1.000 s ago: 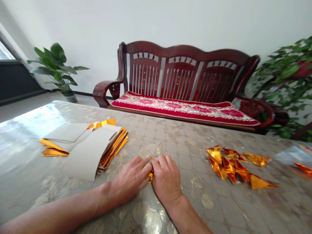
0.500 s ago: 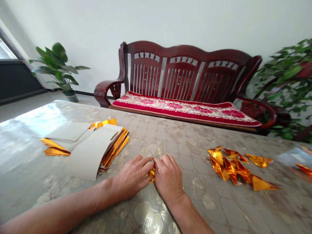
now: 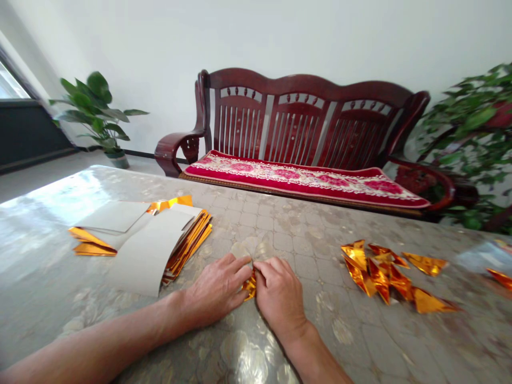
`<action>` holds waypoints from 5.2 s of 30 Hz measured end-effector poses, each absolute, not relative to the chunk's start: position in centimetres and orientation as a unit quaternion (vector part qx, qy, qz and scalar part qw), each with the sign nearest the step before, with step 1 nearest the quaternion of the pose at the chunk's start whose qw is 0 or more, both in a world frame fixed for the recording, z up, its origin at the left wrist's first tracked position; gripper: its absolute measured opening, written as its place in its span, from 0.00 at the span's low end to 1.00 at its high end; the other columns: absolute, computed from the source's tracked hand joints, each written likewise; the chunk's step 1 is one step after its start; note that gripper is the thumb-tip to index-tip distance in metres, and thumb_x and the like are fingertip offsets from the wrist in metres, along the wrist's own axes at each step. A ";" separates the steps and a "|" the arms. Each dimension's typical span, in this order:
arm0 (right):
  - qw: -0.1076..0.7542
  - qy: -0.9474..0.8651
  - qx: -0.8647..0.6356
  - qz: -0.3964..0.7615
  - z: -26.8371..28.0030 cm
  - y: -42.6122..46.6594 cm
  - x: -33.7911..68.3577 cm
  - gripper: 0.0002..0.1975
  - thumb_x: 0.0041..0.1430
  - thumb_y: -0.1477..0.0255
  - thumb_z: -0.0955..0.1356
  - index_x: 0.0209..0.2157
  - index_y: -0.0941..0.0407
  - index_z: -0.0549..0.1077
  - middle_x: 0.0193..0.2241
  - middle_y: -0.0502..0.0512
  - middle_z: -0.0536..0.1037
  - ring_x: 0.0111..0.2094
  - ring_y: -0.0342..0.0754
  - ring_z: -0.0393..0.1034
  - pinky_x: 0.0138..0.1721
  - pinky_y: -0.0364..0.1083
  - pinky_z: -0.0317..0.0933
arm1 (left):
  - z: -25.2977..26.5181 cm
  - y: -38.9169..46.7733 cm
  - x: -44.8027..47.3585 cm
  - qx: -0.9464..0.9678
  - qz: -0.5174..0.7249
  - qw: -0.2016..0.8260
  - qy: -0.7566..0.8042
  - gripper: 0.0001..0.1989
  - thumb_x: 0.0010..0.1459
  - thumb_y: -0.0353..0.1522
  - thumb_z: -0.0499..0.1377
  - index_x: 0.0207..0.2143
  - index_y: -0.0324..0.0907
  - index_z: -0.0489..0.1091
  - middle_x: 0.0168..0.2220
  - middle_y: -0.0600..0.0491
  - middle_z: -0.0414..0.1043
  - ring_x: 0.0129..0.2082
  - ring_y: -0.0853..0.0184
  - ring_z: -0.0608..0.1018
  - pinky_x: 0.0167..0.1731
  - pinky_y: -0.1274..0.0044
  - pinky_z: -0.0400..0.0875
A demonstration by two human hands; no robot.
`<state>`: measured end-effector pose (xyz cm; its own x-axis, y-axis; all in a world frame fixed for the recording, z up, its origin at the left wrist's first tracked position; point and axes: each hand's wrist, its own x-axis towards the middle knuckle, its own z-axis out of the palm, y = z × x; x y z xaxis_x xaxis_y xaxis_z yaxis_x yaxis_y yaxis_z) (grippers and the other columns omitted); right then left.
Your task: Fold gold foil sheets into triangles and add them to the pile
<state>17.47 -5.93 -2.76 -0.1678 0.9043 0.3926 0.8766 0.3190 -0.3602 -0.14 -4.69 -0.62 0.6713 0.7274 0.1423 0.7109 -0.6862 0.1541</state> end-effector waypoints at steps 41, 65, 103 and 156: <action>0.321 -0.799 -0.506 -0.053 -3.1 -6.2 17.5 0.12 0.66 0.74 0.64 0.46 0.56 0.77 0.34 0.54 0.82 0.34 0.47 0.73 0.38 0.44 0.65 | -1.2 -4.4 -0.2 0.921 0.111 0.051 0.369 0.05 0.64 0.33 0.56 0.41 0.43 0.65 0.45 0.53 0.71 0.41 0.62 0.71 0.44 0.70 0.70; 0.337 -0.793 -0.505 0.039 -3.3 -6.2 17.5 0.17 0.64 0.77 0.62 0.49 0.54 0.76 0.38 0.54 0.82 0.38 0.47 0.75 0.41 0.45 0.70 | -0.6 -4.1 -0.7 0.931 0.097 0.076 0.342 0.08 0.64 0.31 0.57 0.45 0.41 0.66 0.46 0.51 0.72 0.45 0.62 0.72 0.49 0.71 0.67; 0.306 -0.777 -0.550 0.002 -2.1 -7.4 17.1 0.22 0.59 0.81 0.59 0.54 0.56 0.68 0.36 0.50 0.84 0.33 0.46 0.79 0.33 0.43 0.68 | -0.8 -4.7 -0.7 0.927 0.101 0.056 0.357 0.07 0.64 0.32 0.55 0.44 0.43 0.66 0.54 0.49 0.68 0.46 0.61 0.71 0.47 0.69 0.69; 0.187 -0.824 -0.534 -0.034 -2.2 -6.1 17.2 0.10 0.64 0.78 0.64 0.41 0.54 0.76 0.34 0.53 0.75 0.38 0.48 0.69 0.39 0.44 0.63 | -1.2 -4.6 -0.3 0.929 0.066 0.015 0.364 0.08 0.63 0.30 0.54 0.45 0.43 0.66 0.53 0.48 0.66 0.43 0.59 0.70 0.44 0.66 0.71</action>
<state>17.23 -6.07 -2.25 -0.3589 0.8675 0.3444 0.8927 0.4268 -0.1448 -0.34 -4.58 -1.17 0.7269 0.6775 0.1122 0.6735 -0.7353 0.0764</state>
